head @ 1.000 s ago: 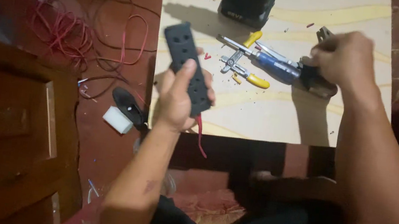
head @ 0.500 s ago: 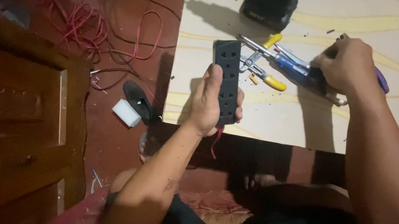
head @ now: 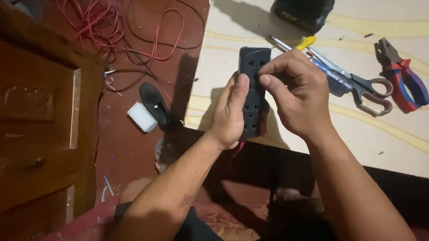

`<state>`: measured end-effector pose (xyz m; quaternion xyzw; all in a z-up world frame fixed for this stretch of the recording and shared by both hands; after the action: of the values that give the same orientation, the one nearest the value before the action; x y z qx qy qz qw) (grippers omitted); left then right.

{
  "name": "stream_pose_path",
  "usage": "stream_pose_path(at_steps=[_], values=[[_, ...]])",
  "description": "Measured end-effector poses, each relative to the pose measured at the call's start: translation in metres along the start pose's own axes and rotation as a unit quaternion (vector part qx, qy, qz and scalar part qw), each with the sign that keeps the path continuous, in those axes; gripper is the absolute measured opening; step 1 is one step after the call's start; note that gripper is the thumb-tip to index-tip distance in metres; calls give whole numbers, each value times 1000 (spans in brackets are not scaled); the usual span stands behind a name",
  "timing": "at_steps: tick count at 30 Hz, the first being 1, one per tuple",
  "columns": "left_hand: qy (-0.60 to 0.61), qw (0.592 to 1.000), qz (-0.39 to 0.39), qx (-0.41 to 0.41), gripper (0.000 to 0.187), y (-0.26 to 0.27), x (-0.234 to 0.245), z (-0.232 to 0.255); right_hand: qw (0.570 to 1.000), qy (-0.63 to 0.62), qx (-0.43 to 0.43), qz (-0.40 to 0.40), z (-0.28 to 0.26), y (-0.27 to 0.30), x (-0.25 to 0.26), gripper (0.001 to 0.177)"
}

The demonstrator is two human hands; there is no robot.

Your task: The recorder is repairing an electrical power strip by stripping wires and connecting them to internal terminals.

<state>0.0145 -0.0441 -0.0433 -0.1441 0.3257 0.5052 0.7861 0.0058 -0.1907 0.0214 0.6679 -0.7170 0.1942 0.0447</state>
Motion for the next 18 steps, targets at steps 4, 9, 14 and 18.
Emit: stream_pose_path(at_steps=[4, 9, 14, 18], values=[[-25, 999, 3, -33, 42, 1, -2, 5, 999, 39, 10, 3, -4, -3, -3, 4], [-76, 993, 0, -85, 42, -3, 11, -8, 993, 114, -2, -18, -8, -18, 3, 9], [-72, 994, -25, -75, 41, -4, -2, 17, 984, 138, -89, -66, -28, -39, 13, 12], [-84, 991, -29, -99, 44, -7, 0, 25, 988, 128, 23, -81, -29, -48, 11, 19]])
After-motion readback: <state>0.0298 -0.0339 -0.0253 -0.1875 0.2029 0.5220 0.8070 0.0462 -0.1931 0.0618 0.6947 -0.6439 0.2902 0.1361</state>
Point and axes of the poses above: each hand's wrist, its own y-axis away from the middle knuckle, its own x-axis out of the back of the hand, z = x × y, the point moved 1 cm from there along -y, towards the middle knuckle, and after that the axes turned 3 degrees about -x, right-handed, at the moved point
